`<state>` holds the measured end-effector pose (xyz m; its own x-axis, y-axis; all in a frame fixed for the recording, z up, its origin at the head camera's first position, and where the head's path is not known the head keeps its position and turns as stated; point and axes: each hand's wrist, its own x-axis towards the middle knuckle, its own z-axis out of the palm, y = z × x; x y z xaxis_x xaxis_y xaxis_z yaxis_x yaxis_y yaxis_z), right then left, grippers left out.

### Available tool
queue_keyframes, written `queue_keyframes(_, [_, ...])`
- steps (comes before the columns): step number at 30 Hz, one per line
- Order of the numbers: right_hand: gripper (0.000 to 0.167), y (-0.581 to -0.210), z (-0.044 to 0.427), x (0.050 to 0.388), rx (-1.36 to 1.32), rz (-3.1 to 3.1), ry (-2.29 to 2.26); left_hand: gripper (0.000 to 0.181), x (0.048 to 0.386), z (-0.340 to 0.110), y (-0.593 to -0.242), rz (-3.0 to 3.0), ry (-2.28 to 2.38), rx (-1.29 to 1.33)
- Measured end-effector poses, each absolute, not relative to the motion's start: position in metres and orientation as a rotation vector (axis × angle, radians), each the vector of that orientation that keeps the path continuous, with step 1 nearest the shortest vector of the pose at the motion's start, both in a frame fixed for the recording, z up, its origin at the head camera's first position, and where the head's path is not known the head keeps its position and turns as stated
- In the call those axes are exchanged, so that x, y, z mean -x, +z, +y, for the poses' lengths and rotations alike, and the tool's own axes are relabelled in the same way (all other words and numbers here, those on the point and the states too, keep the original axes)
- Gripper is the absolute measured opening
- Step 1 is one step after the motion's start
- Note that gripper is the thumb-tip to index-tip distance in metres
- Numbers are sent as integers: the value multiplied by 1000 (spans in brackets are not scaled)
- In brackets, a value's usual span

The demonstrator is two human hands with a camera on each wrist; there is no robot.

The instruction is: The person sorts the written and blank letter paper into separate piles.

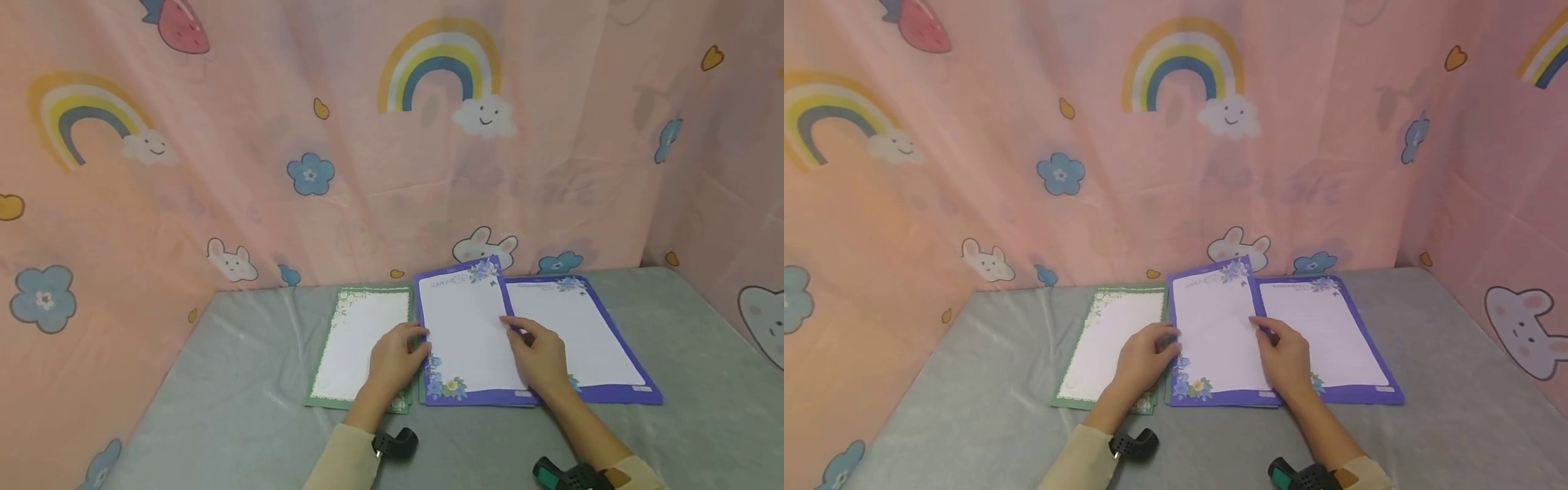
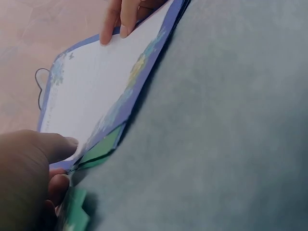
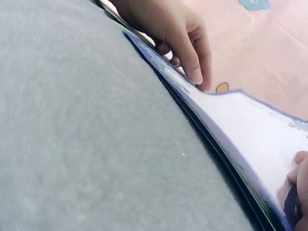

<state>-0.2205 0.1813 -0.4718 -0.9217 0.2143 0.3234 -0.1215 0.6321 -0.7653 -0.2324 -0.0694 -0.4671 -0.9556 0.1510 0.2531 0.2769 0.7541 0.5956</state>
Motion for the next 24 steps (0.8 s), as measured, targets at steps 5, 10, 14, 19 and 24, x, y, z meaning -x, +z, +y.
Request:
queue_keyframes(5, [28,-470,183,221,107,-2454,1257,32,233,-70,-468,-2737,-1083,278])
queue_keyframes(10, [29,-468,183,220,123,-2458,1291,32,232,-72,-467,-2704,-1199,260])
queue_keyframes(14, [29,-466,183,220,136,-2461,1313,29,233,-72,-465,-2683,-1261,241])
queue_keyframes(19, [28,-466,184,221,135,-2460,1315,25,235,-70,-462,-2650,-1312,236])
queue_keyframes(24, [29,-465,184,219,139,-2475,1334,21,234,-69,-462,-2601,-1439,292])
